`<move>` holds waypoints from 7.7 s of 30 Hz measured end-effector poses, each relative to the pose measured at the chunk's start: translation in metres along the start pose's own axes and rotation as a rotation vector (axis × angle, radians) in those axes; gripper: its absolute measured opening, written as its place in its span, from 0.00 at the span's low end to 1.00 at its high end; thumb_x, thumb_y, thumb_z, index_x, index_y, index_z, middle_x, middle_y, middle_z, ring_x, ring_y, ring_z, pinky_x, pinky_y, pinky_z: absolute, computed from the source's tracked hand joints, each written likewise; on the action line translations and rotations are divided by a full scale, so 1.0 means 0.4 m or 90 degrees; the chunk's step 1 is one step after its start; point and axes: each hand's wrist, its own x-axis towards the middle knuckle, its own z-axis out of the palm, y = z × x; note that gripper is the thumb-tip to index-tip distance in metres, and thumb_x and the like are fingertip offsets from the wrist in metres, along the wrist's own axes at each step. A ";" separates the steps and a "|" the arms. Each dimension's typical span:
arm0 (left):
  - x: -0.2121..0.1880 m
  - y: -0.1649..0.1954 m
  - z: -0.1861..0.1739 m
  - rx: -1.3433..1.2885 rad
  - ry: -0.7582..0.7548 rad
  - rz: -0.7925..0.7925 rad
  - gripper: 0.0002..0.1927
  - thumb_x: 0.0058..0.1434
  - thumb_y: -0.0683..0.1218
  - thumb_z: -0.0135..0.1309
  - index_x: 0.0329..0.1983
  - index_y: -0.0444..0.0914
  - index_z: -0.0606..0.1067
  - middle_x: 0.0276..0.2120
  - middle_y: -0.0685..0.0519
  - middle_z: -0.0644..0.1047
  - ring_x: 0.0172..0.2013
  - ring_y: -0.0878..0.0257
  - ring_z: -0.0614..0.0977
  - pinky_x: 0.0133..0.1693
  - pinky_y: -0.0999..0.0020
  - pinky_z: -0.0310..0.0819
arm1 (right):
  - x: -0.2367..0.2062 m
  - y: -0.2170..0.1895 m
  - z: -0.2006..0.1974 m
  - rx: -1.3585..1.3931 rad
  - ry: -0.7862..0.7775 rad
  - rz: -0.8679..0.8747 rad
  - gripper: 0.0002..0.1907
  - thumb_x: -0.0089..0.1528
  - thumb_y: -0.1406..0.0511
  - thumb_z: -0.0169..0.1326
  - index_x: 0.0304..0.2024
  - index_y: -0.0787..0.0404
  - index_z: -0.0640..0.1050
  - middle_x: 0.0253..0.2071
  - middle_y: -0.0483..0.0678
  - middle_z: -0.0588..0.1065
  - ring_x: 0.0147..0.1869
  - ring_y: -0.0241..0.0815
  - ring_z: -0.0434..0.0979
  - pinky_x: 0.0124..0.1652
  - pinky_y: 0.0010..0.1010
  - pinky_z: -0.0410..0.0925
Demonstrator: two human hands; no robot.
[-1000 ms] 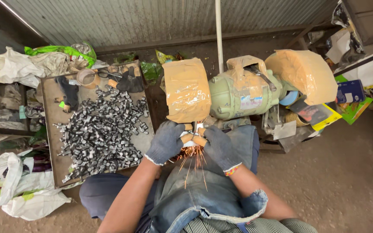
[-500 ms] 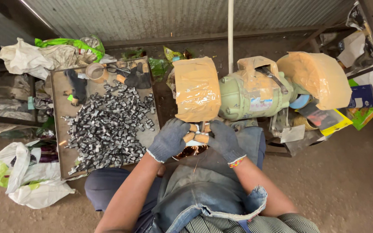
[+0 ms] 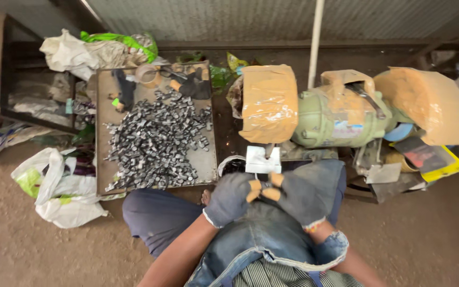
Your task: The person sits on the floor and sharpens small metal workpieces one at a time against a bench grinder, holding each piece with both gloved hands and producing sparks, then places the finished piece on a tray with a large pile of similar ground pieces.
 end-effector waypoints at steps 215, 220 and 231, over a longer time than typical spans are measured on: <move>-0.003 0.014 -0.119 0.030 -0.188 -0.152 0.28 0.55 0.47 0.61 0.60 0.37 0.72 0.46 0.43 0.75 0.47 0.44 0.77 0.48 0.50 0.72 | -0.016 -0.045 0.001 0.338 -0.106 0.176 0.29 0.57 0.56 0.63 0.58 0.59 0.74 0.38 0.51 0.82 0.41 0.48 0.83 0.42 0.35 0.74; 0.086 0.093 -0.126 -0.044 0.033 0.057 0.18 0.58 0.44 0.59 0.52 0.37 0.78 0.48 0.45 0.77 0.50 0.45 0.78 0.53 0.51 0.74 | 0.019 -0.028 -0.042 0.214 0.032 0.042 0.18 0.61 0.56 0.60 0.48 0.59 0.81 0.41 0.53 0.80 0.45 0.51 0.80 0.44 0.38 0.71; 0.224 -0.040 -0.060 -0.006 -0.062 -0.044 0.13 0.61 0.51 0.60 0.46 0.41 0.81 0.40 0.45 0.77 0.44 0.45 0.78 0.47 0.49 0.71 | 0.080 0.040 0.015 0.091 0.155 0.015 0.17 0.60 0.56 0.61 0.47 0.59 0.81 0.42 0.55 0.75 0.45 0.56 0.77 0.42 0.42 0.70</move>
